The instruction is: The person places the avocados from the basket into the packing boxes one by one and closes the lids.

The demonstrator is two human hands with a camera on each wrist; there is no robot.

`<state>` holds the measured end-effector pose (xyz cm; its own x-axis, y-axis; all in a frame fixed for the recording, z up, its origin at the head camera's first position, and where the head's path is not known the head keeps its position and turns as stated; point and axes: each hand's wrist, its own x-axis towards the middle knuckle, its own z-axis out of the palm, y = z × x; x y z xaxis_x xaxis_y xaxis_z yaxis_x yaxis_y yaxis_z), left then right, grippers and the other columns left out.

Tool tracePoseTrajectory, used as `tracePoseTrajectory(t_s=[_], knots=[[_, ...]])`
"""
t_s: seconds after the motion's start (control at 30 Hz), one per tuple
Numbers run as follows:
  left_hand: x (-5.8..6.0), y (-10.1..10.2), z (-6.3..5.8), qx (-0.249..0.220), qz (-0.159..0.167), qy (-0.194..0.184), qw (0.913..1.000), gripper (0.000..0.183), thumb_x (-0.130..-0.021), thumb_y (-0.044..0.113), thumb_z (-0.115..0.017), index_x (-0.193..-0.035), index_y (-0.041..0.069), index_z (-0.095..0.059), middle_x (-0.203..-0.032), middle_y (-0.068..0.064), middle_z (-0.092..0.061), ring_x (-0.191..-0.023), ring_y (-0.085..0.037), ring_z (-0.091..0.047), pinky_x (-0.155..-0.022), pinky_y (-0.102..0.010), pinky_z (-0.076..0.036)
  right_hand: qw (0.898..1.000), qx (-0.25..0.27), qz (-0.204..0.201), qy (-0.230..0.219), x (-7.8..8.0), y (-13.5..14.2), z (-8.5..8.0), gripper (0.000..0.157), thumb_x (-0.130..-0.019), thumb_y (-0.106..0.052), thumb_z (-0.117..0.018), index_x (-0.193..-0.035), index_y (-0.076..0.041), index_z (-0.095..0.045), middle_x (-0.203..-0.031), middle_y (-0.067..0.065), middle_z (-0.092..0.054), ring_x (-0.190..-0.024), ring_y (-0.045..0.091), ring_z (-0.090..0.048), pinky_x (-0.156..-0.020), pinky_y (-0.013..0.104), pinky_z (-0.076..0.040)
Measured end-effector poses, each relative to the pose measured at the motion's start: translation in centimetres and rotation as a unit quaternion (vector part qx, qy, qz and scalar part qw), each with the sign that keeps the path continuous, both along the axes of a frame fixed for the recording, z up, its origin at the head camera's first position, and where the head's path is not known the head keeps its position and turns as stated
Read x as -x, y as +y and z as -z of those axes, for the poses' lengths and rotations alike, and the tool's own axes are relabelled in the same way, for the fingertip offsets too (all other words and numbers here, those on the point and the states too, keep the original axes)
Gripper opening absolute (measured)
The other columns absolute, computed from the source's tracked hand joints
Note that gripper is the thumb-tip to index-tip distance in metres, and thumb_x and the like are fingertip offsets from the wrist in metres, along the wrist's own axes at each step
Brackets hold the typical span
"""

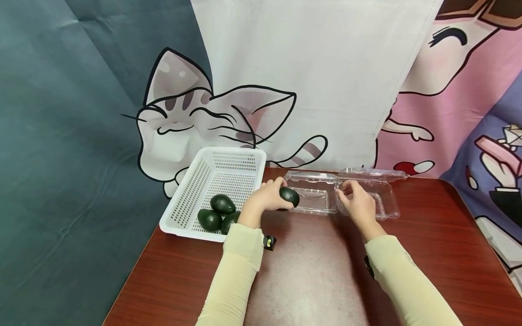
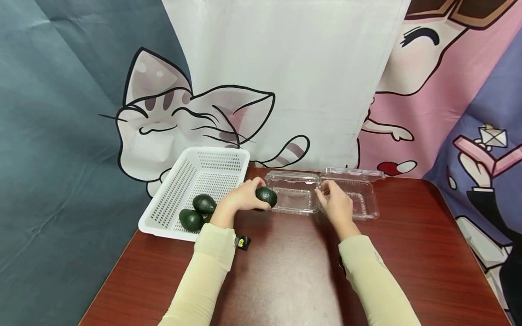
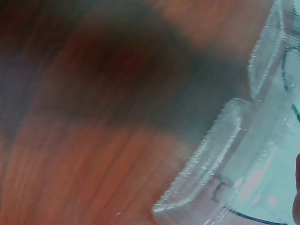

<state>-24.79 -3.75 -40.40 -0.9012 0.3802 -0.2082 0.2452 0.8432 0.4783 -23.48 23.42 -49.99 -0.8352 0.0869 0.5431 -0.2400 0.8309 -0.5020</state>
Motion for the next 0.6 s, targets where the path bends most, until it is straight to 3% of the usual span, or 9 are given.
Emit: tracePoseTrajectory(t_s=[0.13,0.3,0.6], knots=[[-0.1,0.0,0.5,0.004,0.003,-0.012,0.9999,0.056,-0.068,0.039,-0.073,-0.113,0.02,-0.047,-0.103,-0.006,-0.049,-0.091,-0.023,-0.044,-0.076,-0.035,-0.042,0.999,0.001,0.033,0.043,0.6,-0.5,-0.8,0.029,-0.082,-0.023,-0.07,-0.105,-0.01,-0.057,-0.075,0.006,-0.067,-0.06,0.025,-0.063,-0.05,0.044,-0.04],[-0.1,0.0,1.0,0.005,0.003,-0.017,0.9998,0.056,-0.068,0.04,-0.073,-0.113,0.019,-0.047,-0.101,-0.006,-0.05,-0.091,-0.023,-0.045,-0.076,-0.035,-0.042,0.995,-0.033,0.043,0.081,1.2,-0.8,-1.8,0.018,-0.086,-0.022,-0.066,-0.102,-0.014,-0.067,-0.079,0.006,-0.068,-0.061,0.027,-0.062,-0.049,0.045,-0.04],[0.1,-0.3,1.4,0.001,-0.002,-0.024,0.9997,0.054,-0.068,0.039,-0.072,-0.112,0.018,-0.048,-0.101,-0.006,-0.05,-0.09,-0.023,-0.045,-0.074,-0.033,-0.042,0.994,-0.093,0.04,0.04,1.9,-1.0,-2.7,0.024,-0.085,-0.025,-0.066,-0.106,-0.015,-0.068,-0.09,0.008,-0.068,-0.068,0.029,-0.062,-0.051,0.047,-0.042]])
